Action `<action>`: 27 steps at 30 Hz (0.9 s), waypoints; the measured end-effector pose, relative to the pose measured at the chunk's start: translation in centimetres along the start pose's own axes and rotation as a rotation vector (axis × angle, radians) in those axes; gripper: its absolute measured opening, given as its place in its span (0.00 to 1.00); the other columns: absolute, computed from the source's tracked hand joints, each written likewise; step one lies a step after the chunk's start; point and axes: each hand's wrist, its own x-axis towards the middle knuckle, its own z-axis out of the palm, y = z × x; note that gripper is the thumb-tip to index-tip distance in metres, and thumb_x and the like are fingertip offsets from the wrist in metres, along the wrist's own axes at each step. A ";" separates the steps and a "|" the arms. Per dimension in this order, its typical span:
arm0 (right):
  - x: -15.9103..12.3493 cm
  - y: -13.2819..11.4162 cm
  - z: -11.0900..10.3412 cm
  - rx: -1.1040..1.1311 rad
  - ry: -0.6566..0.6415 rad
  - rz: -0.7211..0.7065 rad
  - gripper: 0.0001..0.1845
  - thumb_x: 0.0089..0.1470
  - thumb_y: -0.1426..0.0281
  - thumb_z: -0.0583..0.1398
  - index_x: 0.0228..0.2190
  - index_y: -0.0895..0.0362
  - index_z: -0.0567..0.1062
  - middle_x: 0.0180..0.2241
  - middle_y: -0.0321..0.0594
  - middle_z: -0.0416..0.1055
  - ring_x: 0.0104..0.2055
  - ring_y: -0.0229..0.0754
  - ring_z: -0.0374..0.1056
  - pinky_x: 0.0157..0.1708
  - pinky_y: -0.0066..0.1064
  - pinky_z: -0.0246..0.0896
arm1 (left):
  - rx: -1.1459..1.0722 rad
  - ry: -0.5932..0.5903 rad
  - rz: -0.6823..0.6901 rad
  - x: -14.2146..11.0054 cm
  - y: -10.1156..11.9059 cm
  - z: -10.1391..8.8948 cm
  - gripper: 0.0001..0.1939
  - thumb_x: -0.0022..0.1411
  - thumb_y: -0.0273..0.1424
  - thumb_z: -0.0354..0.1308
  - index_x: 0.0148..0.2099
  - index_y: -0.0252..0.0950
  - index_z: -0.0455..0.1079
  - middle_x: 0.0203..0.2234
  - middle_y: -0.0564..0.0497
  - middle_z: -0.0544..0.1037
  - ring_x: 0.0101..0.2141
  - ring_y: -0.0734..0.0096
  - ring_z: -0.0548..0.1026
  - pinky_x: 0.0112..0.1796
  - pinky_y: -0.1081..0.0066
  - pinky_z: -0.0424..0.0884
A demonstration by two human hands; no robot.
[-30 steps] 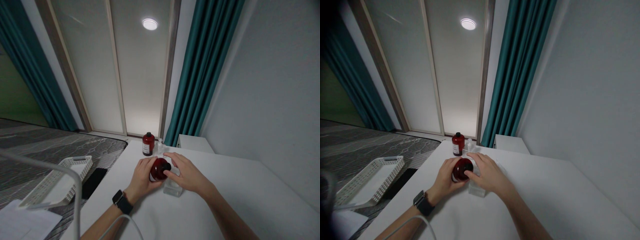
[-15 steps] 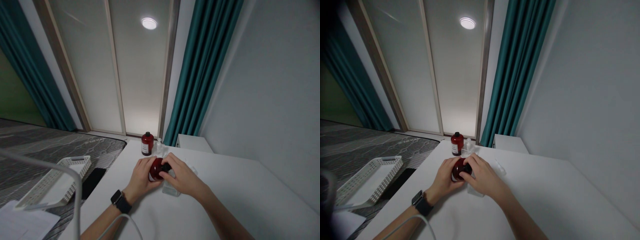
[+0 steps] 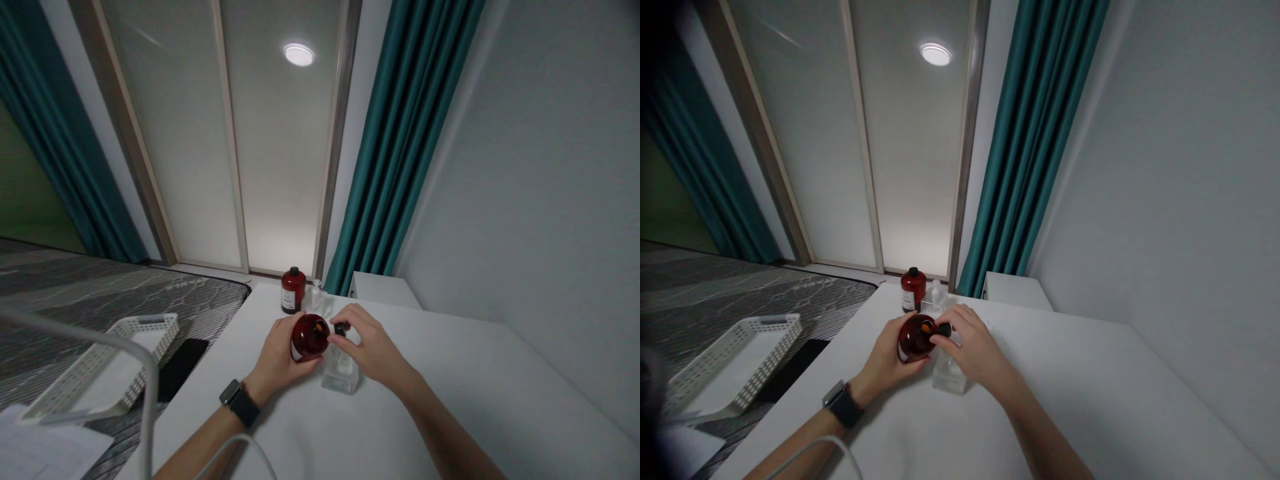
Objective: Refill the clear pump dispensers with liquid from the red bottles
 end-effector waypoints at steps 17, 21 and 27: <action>-10.4 8.9 1.3 -0.069 -0.015 0.509 0.08 0.50 0.71 0.64 0.24 0.55 0.69 0.24 0.33 0.70 0.26 0.38 0.64 0.28 0.28 0.60 | -0.195 -0.075 -0.254 0.3 0.0 0.6 0.35 0.54 0.33 0.65 0.61 0.35 0.56 0.53 0.40 0.68 0.54 0.50 0.70 0.56 0.50 0.66; -10.6 9.2 1.4 -0.066 -0.028 0.502 0.09 0.50 0.73 0.64 0.36 0.54 0.73 0.27 0.32 0.71 0.28 0.39 0.66 0.32 0.30 0.63 | -0.204 -0.075 -0.262 0.4 0.1 0.7 0.34 0.54 0.33 0.65 0.61 0.36 0.57 0.53 0.41 0.69 0.54 0.51 0.70 0.56 0.50 0.66; -11.1 9.8 1.5 -0.069 -0.041 0.478 0.22 0.50 0.77 0.62 0.48 0.53 0.72 0.39 0.39 0.73 0.36 0.41 0.70 0.41 0.33 0.66 | -0.205 -0.088 -0.263 0.4 0.1 0.8 0.35 0.55 0.34 0.65 0.62 0.37 0.56 0.54 0.41 0.69 0.54 0.51 0.70 0.57 0.50 0.65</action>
